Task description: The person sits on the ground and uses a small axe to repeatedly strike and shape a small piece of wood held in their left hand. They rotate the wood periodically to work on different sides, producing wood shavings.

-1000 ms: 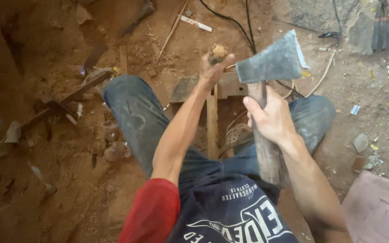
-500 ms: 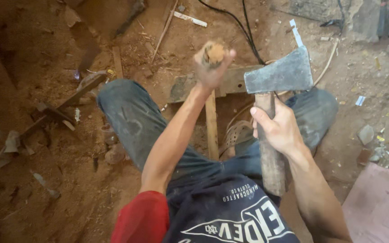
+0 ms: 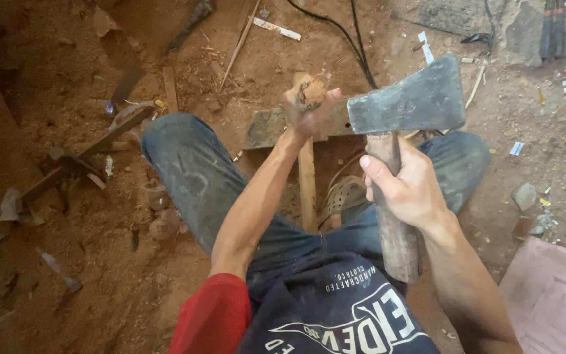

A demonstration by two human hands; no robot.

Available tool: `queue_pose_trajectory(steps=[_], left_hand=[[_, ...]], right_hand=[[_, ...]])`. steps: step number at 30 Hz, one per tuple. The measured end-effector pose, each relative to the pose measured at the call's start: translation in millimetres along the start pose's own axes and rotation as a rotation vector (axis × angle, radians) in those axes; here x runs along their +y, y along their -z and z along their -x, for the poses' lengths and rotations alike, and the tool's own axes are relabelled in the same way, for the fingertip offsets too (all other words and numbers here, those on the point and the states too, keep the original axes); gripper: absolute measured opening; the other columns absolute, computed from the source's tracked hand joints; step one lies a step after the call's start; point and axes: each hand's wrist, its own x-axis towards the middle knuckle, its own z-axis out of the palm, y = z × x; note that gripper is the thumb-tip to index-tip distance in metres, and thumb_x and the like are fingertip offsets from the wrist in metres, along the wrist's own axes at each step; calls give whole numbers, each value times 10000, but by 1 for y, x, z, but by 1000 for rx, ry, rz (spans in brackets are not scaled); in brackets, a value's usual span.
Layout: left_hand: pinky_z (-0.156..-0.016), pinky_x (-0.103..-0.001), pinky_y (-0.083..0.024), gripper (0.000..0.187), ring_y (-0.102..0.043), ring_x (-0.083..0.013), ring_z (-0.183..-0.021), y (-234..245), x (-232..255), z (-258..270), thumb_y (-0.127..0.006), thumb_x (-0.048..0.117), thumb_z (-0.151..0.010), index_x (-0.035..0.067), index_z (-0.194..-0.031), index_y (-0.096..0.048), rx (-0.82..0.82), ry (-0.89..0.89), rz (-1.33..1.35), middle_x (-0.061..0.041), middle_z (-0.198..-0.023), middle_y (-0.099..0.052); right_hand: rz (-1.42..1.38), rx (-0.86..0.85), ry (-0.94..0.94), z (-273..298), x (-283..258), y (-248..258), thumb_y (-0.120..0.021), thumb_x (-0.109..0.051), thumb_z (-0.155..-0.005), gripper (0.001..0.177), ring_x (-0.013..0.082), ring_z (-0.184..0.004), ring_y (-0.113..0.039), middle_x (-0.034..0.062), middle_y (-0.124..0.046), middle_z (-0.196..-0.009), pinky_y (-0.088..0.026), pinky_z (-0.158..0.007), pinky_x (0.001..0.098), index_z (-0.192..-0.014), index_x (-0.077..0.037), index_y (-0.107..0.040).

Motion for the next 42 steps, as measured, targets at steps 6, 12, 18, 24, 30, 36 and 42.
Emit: queue_pose_trajectory(steps=[6,12,18,24,30,36,42], left_hand=[[-555,-312,-464,291,-530,-143,-578,2,4,9,-870,228,-845,76,-780,-630,-62,-35,-59,-22,-658,-578],[-639,-321,-542,162,-656,-181,-677,7,12,25,-766,130,-837,30,-938,-691,-55,-104,25,-70,-787,-668],[-682,-358,-536,146,-634,-188,-665,15,28,23,-777,124,-847,46,-894,-662,-57,-172,23,-71,-750,-643],[-576,-330,-506,246,-579,-173,-587,15,18,34,-858,179,-816,62,-804,-642,-84,-35,-94,-70,-664,-601],[-520,-322,-490,245,-548,-150,-514,7,-27,53,-866,198,-725,76,-820,-676,-148,2,-87,-46,-585,-571],[-589,-303,-528,211,-626,-96,-640,2,-45,37,-842,199,-850,100,-861,-656,-81,11,-34,-6,-724,-683],[-604,-315,-525,227,-586,-113,-631,10,-19,38,-883,190,-856,67,-861,-693,-132,139,-127,-35,-712,-668]], right_hand=[[171,97,244,17,-10,10,-674,-159,-1000,210,113,-627,-679,36,-687,-740,-546,-591,286,-1116,5,-610],[882,190,606,-6,15,-22,-727,-232,-959,175,293,-564,-668,161,-679,-645,-517,-554,410,-936,-68,-670],[671,145,462,-19,14,-22,-715,-273,-937,324,412,-729,-713,225,-696,-818,-555,-632,472,-1113,-7,-660],[299,364,571,9,-6,8,-660,-280,-1052,280,324,-725,-733,148,-725,-839,-571,-678,415,-1175,-29,-634],[723,101,366,-34,34,-37,-666,-289,-979,352,468,-713,-692,262,-696,-772,-543,-646,525,-1169,7,-644],[643,213,740,-24,-10,6,-680,-316,-1047,363,382,-808,-728,231,-705,-922,-571,-722,448,-1167,21,-618],[350,309,568,-31,-7,-16,-646,-295,-1007,277,341,-621,-664,198,-675,-703,-521,-603,439,-963,-23,-664]])
